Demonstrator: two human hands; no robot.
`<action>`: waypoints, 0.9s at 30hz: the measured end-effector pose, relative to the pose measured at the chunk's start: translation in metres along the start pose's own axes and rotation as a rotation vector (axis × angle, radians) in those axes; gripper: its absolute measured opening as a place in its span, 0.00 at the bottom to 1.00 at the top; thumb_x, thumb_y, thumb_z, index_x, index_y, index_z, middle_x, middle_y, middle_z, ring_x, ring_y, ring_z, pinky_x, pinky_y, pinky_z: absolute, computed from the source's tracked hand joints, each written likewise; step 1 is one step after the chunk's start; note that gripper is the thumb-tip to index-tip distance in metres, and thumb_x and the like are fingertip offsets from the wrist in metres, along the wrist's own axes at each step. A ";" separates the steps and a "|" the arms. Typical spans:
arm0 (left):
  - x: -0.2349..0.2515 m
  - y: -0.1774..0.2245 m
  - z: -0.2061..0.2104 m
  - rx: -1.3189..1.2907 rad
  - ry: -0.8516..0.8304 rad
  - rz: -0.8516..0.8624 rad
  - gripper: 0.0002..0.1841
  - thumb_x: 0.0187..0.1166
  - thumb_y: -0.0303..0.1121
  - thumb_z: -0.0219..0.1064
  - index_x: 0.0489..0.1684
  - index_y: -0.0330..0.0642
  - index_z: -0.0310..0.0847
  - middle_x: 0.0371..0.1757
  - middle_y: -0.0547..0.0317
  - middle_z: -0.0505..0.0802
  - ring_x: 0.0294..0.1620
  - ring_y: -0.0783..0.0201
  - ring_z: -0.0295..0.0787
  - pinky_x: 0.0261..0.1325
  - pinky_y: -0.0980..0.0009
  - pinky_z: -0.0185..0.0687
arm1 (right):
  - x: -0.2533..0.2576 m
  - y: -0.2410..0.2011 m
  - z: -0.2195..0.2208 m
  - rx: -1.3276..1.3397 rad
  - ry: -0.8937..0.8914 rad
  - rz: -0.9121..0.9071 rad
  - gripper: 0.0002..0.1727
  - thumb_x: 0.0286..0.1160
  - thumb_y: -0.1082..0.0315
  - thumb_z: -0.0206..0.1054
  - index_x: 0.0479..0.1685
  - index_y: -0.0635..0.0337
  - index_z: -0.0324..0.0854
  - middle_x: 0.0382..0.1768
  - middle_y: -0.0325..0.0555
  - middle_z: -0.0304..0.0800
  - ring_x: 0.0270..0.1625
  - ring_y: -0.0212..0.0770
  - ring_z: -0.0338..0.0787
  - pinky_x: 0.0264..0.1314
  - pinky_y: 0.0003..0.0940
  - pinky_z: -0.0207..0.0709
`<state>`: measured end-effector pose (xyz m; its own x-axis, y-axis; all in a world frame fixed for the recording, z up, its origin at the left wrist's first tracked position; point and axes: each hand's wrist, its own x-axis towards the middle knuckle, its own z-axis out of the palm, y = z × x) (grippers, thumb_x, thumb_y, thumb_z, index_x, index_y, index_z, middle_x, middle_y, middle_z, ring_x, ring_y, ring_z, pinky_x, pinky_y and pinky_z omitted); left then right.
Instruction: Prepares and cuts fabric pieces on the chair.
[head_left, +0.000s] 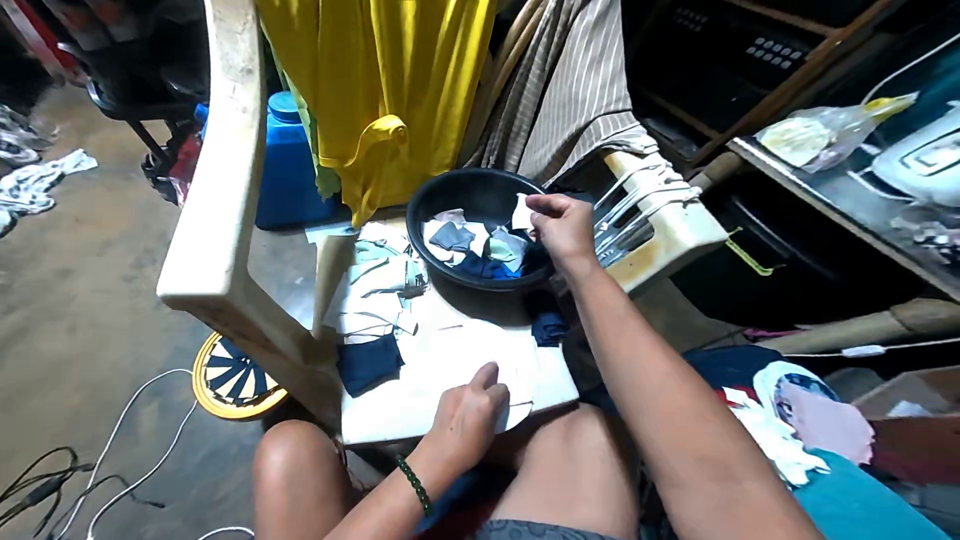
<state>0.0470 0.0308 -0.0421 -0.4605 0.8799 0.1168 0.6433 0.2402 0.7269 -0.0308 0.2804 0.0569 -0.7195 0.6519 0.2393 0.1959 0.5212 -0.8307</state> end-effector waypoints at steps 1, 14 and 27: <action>0.000 0.000 0.000 0.002 0.000 -0.002 0.10 0.77 0.22 0.65 0.48 0.34 0.92 0.75 0.38 0.85 0.43 0.44 0.97 0.42 0.51 0.90 | 0.006 0.001 -0.003 -0.023 0.002 0.013 0.16 0.76 0.81 0.62 0.60 0.69 0.86 0.60 0.59 0.90 0.53 0.44 0.90 0.57 0.42 0.82; 0.002 -0.002 -0.002 -0.013 0.024 0.018 0.10 0.74 0.20 0.67 0.47 0.34 0.92 0.72 0.37 0.87 0.39 0.45 0.97 0.38 0.51 0.90 | 0.041 0.020 0.015 -0.883 -0.474 0.047 0.10 0.70 0.81 0.69 0.46 0.80 0.87 0.70 0.79 0.75 0.76 0.77 0.72 0.71 0.71 0.71; -0.012 0.006 -0.064 0.031 -0.075 -0.341 0.16 0.68 0.31 0.79 0.47 0.30 0.87 0.52 0.37 0.88 0.46 0.43 0.90 0.49 0.47 0.86 | -0.170 0.042 -0.036 -0.145 -0.361 -0.450 0.09 0.64 0.70 0.72 0.37 0.66 0.93 0.44 0.55 0.93 0.49 0.45 0.91 0.53 0.37 0.84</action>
<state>0.0172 -0.0049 0.0044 -0.6066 0.7745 -0.1796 0.4794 0.5365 0.6945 0.1239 0.2114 -0.0006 -0.9292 0.1337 0.3446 -0.1103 0.7895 -0.6038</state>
